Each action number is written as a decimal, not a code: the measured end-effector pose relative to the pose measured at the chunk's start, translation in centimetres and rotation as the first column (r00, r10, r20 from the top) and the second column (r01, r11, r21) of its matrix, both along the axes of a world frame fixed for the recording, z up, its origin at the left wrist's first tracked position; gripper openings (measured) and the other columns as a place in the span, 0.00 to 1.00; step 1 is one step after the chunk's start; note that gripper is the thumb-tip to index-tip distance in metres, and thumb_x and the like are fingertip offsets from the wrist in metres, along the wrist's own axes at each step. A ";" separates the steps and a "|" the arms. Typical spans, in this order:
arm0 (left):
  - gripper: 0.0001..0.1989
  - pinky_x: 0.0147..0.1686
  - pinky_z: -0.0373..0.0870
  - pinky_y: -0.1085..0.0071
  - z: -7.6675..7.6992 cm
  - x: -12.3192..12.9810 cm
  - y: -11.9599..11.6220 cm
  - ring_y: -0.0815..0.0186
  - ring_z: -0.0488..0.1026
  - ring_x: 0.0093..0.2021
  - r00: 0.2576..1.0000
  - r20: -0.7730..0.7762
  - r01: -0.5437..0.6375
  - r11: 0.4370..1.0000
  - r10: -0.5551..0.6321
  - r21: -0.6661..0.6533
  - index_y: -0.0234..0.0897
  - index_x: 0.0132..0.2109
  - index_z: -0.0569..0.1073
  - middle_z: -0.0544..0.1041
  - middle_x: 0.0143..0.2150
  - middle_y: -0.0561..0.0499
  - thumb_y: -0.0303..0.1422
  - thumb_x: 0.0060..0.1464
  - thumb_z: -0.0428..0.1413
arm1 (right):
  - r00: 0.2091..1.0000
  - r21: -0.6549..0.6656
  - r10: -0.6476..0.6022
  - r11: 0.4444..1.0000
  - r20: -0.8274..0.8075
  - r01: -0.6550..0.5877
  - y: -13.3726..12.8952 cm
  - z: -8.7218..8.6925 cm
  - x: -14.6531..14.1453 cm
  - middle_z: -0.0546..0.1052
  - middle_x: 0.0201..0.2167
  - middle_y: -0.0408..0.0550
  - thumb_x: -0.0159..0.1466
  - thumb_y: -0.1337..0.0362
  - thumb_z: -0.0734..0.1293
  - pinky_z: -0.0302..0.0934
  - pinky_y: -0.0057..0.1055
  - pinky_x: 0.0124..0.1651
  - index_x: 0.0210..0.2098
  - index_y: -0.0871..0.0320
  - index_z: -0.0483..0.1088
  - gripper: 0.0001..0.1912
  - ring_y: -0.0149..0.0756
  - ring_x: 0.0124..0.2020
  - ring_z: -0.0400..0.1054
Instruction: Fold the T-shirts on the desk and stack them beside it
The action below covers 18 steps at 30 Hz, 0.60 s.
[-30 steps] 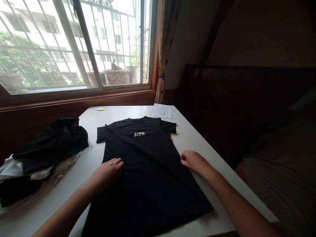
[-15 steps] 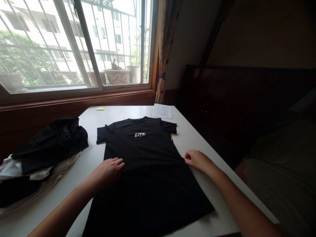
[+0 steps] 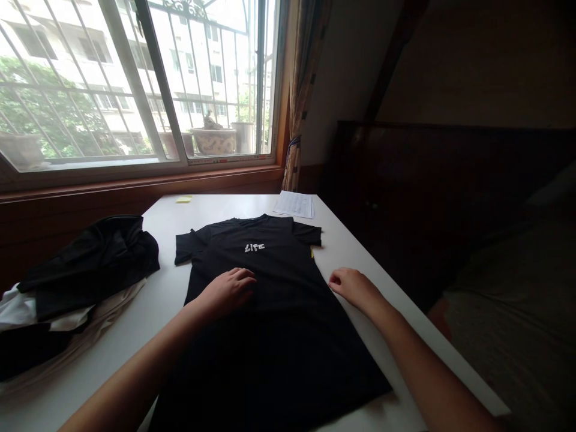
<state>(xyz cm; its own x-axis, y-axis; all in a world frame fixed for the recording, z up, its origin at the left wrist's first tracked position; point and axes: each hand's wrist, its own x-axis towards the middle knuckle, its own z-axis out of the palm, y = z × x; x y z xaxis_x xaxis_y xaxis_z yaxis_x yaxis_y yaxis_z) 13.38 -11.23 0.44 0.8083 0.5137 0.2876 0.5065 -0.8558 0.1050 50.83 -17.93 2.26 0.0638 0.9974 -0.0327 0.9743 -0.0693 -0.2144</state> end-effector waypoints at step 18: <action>0.29 0.69 0.48 0.42 -2.6 0.5 -2.2 0.50 0.52 0.73 0.996 -0.040 0.076 0.992 -0.081 -0.100 0.49 0.70 0.60 0.59 0.73 0.47 0.46 0.66 0.52 | 0.990 -0.143 -0.099 0.983 0.096 0.112 3.0 -1.7 1.5 0.81 0.35 0.51 0.57 0.65 0.68 0.54 0.28 0.34 0.33 0.56 0.79 0.06 0.38 0.36 0.73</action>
<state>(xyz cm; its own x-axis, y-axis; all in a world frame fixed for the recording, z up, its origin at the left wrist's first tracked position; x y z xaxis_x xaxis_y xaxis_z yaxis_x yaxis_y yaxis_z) 13.85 -13.45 -2.18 0.8580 0.4722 0.2020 0.4441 -0.8797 0.1701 52.36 -14.97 0.56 0.1778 0.9694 -0.1690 0.9744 -0.1975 -0.1077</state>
